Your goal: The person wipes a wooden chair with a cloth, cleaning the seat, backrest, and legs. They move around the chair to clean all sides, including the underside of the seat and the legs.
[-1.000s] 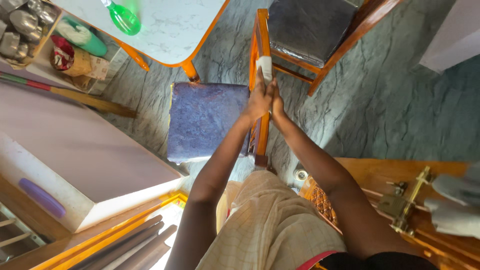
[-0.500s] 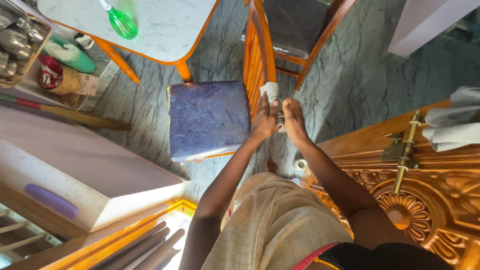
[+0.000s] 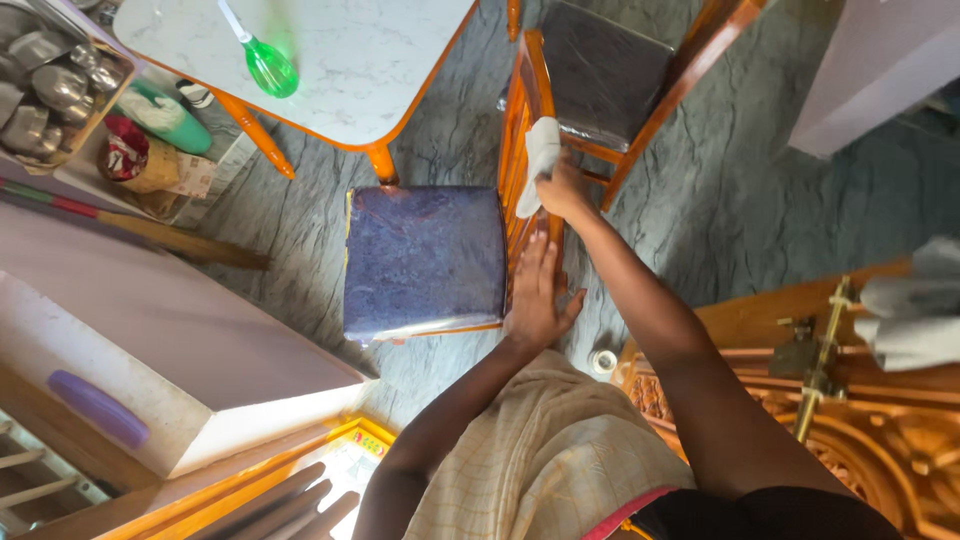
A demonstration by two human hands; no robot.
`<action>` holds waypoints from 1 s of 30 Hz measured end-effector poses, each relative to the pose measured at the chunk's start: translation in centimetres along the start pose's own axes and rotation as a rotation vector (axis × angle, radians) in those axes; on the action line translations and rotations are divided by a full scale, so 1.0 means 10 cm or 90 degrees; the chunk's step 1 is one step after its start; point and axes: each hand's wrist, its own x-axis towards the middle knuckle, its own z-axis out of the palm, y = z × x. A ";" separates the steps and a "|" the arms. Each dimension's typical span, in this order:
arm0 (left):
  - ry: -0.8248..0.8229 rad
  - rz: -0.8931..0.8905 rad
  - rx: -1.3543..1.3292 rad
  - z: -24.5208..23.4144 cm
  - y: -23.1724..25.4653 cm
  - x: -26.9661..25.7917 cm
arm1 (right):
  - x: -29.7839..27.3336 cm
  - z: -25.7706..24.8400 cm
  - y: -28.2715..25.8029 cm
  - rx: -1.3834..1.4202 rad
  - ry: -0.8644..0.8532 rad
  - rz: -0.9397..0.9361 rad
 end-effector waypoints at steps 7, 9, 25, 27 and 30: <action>0.051 0.121 0.064 0.12 -0.16 0.24 | 1.34 -0.31 -0.56 0.102 -0.008 0.002; 0.036 0.163 0.109 0.07 -0.14 0.36 | 1.60 -0.37 -0.66 0.145 0.004 -0.056; 0.108 0.200 0.510 -1.33 -0.35 -0.41 | 1.65 -0.34 -0.79 0.340 -0.073 -0.477; 0.062 0.122 0.557 -1.70 -0.41 -0.73 | 1.43 -0.14 -0.86 0.383 -0.065 -0.410; 0.074 -0.019 0.614 -2.14 -0.49 -1.10 | 1.22 0.17 -1.05 0.435 -0.012 -0.511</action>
